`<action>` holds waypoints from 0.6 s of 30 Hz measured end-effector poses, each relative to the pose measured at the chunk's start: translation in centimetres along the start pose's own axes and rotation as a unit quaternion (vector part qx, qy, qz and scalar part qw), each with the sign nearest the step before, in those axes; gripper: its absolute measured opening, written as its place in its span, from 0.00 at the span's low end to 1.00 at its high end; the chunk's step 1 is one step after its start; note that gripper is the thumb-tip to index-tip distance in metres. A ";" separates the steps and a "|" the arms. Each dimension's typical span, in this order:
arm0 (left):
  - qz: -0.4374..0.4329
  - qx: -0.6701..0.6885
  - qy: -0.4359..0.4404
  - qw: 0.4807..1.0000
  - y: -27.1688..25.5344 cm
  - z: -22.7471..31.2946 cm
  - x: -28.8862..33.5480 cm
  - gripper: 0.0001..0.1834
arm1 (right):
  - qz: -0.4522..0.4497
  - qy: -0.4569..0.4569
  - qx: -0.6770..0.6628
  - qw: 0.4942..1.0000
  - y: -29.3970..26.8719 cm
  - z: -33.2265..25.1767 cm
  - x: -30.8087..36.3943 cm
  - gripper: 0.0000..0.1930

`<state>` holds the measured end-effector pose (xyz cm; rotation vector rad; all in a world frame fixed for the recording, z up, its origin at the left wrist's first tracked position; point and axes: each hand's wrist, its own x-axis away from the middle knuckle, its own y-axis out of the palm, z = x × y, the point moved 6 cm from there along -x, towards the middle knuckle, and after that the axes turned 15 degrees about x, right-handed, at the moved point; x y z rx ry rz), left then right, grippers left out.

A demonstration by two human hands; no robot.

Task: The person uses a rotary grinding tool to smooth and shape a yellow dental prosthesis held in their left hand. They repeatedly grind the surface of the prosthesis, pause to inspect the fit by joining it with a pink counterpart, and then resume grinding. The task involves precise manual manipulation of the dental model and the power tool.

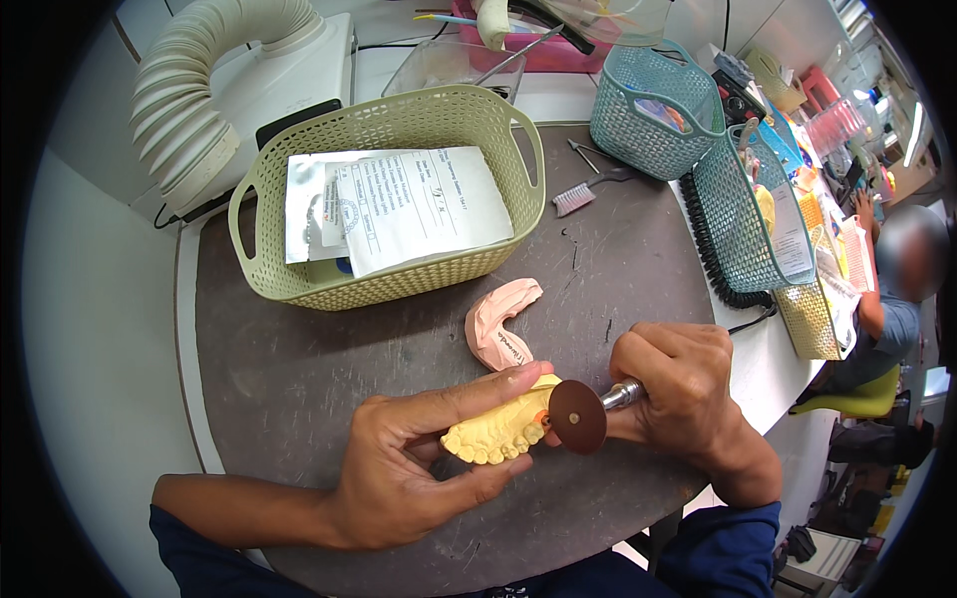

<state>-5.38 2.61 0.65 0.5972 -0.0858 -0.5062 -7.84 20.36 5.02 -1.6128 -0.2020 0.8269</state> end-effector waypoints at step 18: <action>-0.026 -0.005 -0.017 1.000 0.1 0.1 0.1 0.33 | -0.004 -0.005 0.003 1.000 0.0 0.2 0.1 0.30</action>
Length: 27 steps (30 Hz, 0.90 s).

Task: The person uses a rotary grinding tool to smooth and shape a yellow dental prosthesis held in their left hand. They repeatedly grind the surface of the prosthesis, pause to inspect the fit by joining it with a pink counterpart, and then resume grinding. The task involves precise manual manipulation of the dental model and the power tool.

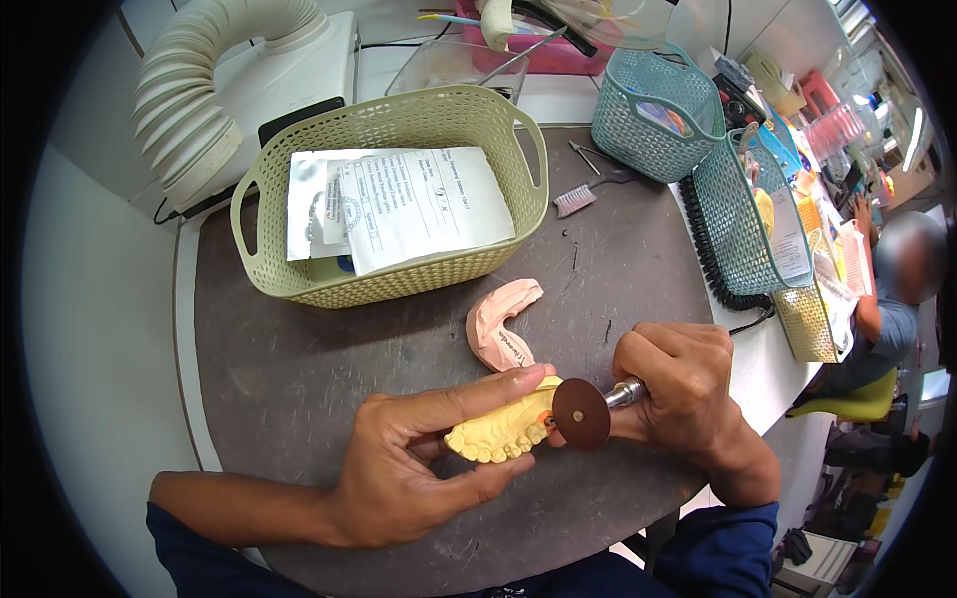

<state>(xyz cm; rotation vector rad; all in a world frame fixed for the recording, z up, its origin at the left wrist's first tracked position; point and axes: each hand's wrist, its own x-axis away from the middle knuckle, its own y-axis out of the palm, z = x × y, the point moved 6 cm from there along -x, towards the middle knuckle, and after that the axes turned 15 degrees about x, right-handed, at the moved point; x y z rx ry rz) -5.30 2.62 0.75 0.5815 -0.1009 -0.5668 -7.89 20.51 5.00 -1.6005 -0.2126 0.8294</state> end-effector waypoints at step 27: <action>0.027 0.087 -0.042 0.995 0.2 -0.2 -0.3 0.31 | 0.006 -0.003 0.000 1.000 0.0 0.2 0.1 0.30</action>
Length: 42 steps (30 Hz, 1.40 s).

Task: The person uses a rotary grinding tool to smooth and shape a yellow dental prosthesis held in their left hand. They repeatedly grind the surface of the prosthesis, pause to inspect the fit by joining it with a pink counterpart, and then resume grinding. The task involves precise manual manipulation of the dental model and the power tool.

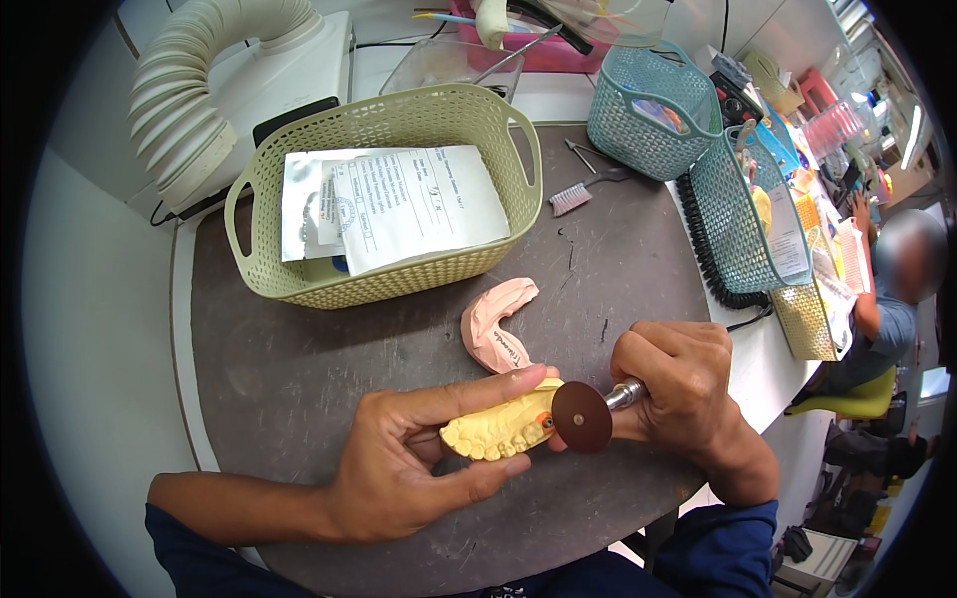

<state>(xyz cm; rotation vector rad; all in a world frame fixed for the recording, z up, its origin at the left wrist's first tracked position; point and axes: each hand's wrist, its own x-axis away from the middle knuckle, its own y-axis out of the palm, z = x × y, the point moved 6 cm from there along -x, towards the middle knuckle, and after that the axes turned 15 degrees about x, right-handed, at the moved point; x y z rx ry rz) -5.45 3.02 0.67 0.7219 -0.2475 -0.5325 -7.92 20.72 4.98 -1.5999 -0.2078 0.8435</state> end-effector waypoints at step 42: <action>-0.007 -0.063 0.031 0.998 -0.2 0.1 0.0 0.31 | -0.007 -0.006 0.005 1.000 -0.1 -0.1 -0.1 0.30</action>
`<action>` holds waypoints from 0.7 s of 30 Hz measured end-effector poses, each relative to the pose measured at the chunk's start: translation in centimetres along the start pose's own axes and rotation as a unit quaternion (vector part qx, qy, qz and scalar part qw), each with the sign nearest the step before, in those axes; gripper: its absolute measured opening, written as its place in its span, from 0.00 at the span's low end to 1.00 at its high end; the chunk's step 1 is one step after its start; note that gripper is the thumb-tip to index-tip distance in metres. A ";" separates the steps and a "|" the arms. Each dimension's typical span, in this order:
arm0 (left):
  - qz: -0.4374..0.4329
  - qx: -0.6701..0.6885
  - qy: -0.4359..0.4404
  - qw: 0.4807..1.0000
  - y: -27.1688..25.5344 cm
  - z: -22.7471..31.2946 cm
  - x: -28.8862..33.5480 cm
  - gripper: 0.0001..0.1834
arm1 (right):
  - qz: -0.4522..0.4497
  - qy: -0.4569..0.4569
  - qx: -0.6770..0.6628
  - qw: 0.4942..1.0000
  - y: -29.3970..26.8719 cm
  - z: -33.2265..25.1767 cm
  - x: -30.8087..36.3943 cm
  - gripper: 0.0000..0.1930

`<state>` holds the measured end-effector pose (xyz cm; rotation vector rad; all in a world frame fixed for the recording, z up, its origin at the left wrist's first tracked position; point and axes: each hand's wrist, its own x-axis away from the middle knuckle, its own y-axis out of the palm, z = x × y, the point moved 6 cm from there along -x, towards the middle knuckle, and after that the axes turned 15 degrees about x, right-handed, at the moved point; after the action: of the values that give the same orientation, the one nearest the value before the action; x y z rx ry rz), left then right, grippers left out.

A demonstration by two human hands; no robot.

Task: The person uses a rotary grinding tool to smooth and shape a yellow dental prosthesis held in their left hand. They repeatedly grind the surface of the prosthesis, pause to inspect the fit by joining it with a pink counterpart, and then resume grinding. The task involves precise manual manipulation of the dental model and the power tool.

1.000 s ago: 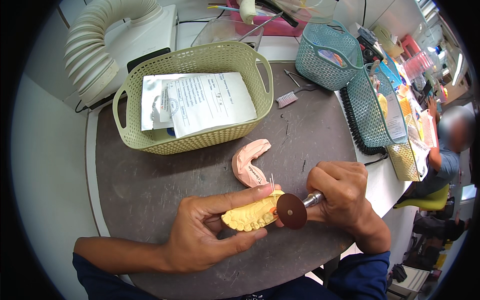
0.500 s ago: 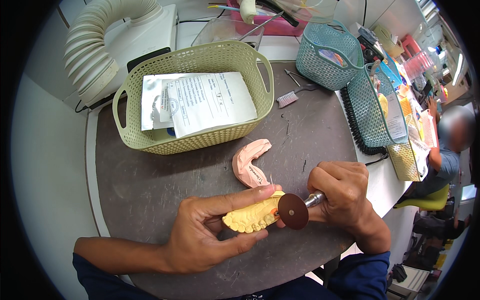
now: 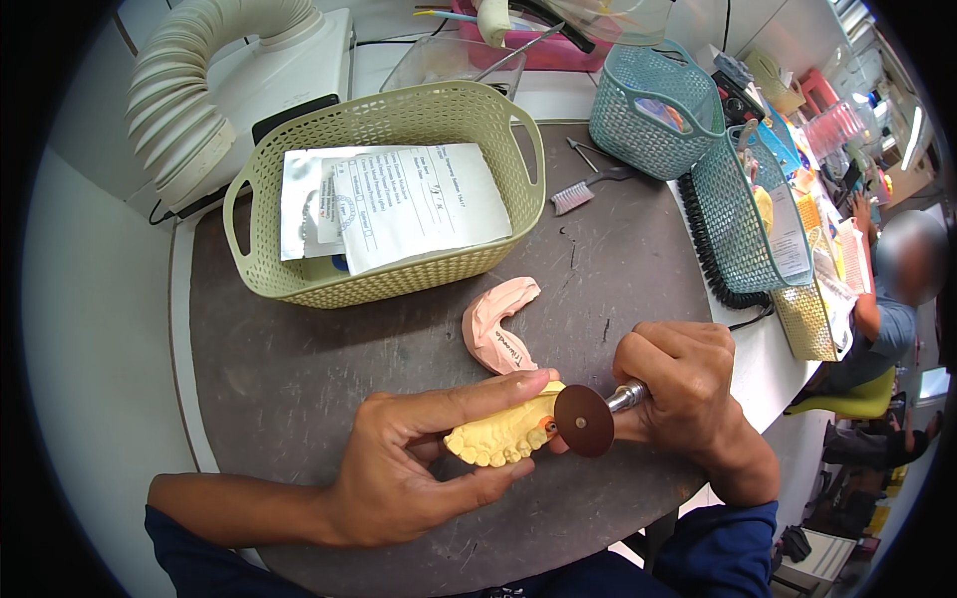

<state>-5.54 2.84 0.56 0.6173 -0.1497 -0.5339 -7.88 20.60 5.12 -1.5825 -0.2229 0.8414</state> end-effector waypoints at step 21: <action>-0.004 -0.038 0.016 0.999 -0.1 0.1 0.0 0.31 | -0.006 -0.019 -0.002 1.000 0.1 -0.2 0.0 0.30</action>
<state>-5.62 2.71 0.53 0.5525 -0.0967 -0.5340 -7.76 20.44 5.01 -1.5691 -0.2612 0.8618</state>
